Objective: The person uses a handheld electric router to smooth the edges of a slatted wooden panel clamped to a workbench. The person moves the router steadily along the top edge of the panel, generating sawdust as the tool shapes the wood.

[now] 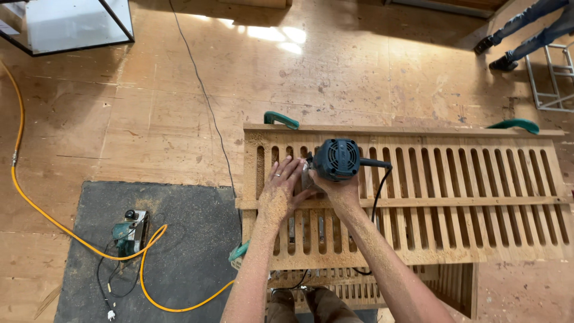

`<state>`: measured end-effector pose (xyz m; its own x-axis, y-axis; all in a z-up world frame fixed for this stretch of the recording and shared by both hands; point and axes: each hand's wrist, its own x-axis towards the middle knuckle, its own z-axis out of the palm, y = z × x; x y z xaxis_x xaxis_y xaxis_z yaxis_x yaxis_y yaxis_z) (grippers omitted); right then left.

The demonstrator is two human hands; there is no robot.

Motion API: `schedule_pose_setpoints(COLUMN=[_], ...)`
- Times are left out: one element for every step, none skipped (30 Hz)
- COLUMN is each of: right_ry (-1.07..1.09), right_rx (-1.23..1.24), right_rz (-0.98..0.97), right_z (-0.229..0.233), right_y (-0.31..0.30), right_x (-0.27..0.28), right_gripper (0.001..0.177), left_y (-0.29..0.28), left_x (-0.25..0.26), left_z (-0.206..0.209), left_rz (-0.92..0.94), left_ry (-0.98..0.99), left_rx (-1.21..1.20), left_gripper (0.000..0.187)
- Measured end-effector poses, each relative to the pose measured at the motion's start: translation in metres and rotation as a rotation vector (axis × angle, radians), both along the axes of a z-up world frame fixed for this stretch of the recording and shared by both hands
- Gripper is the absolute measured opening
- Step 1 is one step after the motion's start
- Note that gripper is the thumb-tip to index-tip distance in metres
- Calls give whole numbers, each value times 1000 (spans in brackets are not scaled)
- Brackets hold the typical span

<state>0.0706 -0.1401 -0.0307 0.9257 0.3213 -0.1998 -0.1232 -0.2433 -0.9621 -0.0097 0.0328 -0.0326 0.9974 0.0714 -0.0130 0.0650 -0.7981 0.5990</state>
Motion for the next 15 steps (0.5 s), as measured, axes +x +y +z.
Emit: schedule_pose_setpoints(right_ry=[-12,-18,-15,-13,-12,-11,-15,-18,-19,-22,-25,-24,-35,-45,-43], right_rx=[-13,-29,-29,-15,-1,-2,-29,-55,-55,-79,-103,-105,-139,-173,-175], right_rz=[-38,-76,-69,-69,-70,-66,-62,-59,-57,-55,-52,-50,-49,-49,-49], right_z=[-5,-12,-19,-26,-33,-30,-27,-23,-28,-34,-39,-37,-34,-32,-36], right_y=[1,0,1,1,0,0,0,1,1,1,0,1,2,2,2], right_x=[2,1,1,3,5,5,5,6,8,9,11,11,11,11,12], right_gripper=[102,103,103,103,103,103,100,97,97,95,94,94,93,93,93], left_y=[0,-1,0,-1,-1,-2,-3,-3,-3,-4,-5,-5,-4,-5,-6], left_x=[1,-2,-4,-3,-3,-3,-4,-4,-3,-2,-1,0,0,0,1], left_z=[-2,-4,-2,0,2,1,0,-1,-3,-6,-9,-7,-5,-3,-7], left_rz=[-3,-6,1,5,9,13,23,32,34,43,52,54,57,59,59], left_ry=[-3,1,3,-5,-13,-12,-3,6,5,6,7,9,-9,-27,-24], left_rx=[10,18,18,31,44,42,51,61,61,66,70,69,70,72,69], left_gripper=[85,86,86,86,86,86,86,85,85,85,85,85,84,83,83])
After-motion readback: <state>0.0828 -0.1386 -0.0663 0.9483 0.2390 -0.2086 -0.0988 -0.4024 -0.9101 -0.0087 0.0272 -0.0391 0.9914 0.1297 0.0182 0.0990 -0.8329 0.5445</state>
